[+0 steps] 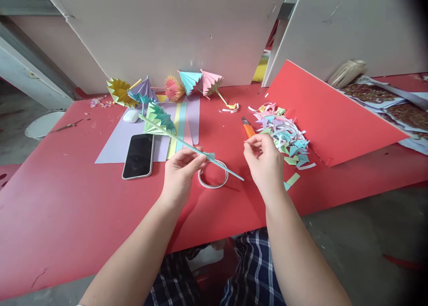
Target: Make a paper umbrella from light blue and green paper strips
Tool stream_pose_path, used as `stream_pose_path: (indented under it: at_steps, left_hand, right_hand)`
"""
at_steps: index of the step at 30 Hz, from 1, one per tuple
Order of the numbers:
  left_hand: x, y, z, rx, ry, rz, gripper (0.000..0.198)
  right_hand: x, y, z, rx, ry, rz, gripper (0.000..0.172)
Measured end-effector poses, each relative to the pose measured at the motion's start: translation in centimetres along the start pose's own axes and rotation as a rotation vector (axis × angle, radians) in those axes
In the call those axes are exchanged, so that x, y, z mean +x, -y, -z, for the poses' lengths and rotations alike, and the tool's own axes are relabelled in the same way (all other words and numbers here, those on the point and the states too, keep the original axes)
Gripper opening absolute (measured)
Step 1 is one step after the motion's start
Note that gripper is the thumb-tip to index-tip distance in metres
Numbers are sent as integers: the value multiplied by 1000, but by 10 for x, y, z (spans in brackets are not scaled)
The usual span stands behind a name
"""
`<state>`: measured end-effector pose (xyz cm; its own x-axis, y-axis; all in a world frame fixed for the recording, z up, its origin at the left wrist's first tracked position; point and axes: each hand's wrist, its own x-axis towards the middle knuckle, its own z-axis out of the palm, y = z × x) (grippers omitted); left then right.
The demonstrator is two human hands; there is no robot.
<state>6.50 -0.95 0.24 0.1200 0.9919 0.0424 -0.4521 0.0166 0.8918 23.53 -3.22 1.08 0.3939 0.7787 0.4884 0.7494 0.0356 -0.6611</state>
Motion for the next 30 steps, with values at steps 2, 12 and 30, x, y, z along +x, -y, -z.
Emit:
stream_pose_path:
  at_steps: [2,12,30]
  left_hand:
    - [2,0,1,-14,-25,16,11]
    - [6,-1,4,-13,-84,1,13]
    - [7,-1,6,-20,-54,34,16]
  right_hand:
    - [5,-15,-1,-68,31,-24,15]
    - [-12,4,-8,24,53,350,31]
    - [-34,28,-21,124,298,224,20]
